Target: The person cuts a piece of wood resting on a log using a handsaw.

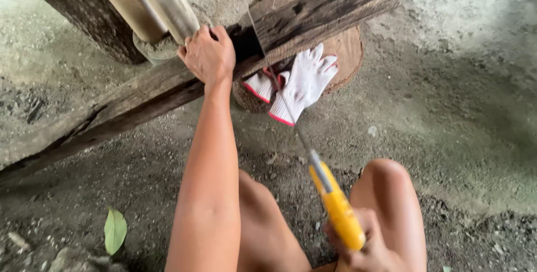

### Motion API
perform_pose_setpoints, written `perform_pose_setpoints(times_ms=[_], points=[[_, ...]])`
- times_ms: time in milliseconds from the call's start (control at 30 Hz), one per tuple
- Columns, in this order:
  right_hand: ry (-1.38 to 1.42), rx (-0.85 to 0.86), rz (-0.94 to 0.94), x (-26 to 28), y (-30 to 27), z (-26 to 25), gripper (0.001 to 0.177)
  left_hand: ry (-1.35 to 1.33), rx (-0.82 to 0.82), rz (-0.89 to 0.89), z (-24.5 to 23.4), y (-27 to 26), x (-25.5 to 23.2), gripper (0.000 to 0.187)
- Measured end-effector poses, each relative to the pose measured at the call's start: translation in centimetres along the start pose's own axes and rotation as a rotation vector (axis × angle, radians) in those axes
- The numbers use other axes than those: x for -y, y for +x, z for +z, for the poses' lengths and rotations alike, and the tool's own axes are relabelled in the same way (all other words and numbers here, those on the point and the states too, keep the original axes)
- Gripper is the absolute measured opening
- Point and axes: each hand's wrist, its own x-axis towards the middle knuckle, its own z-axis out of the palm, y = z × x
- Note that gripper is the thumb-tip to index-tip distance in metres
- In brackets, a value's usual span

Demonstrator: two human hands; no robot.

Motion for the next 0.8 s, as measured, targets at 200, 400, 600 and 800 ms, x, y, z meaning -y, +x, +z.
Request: perform_pose_setpoints(times_ms=[200, 400, 600, 800], points=[[-0.160, 0.339, -0.394, 4.1, 15.6, 9.7, 0.025, 0.026, 0.198, -0.141, 0.0, -0.4, 0.0, 0.037], [0.238, 0.361, -0.261, 10.1, 28.7, 21.1, 0.015, 0.043, -0.010, -0.012, 2.0, 1.0, 0.6, 0.039], [0.086, 0.466, -0.463, 3.1, 14.3, 8.7, 0.021, 0.081, 0.157, -0.080, 0.8, 2.9, -0.3, 0.042], [0.230, 0.593, -0.194, 2.2, 9.7, 5.2, 0.009, 0.053, 0.209, -0.098, 0.3, 0.5, 0.1, 0.041]])
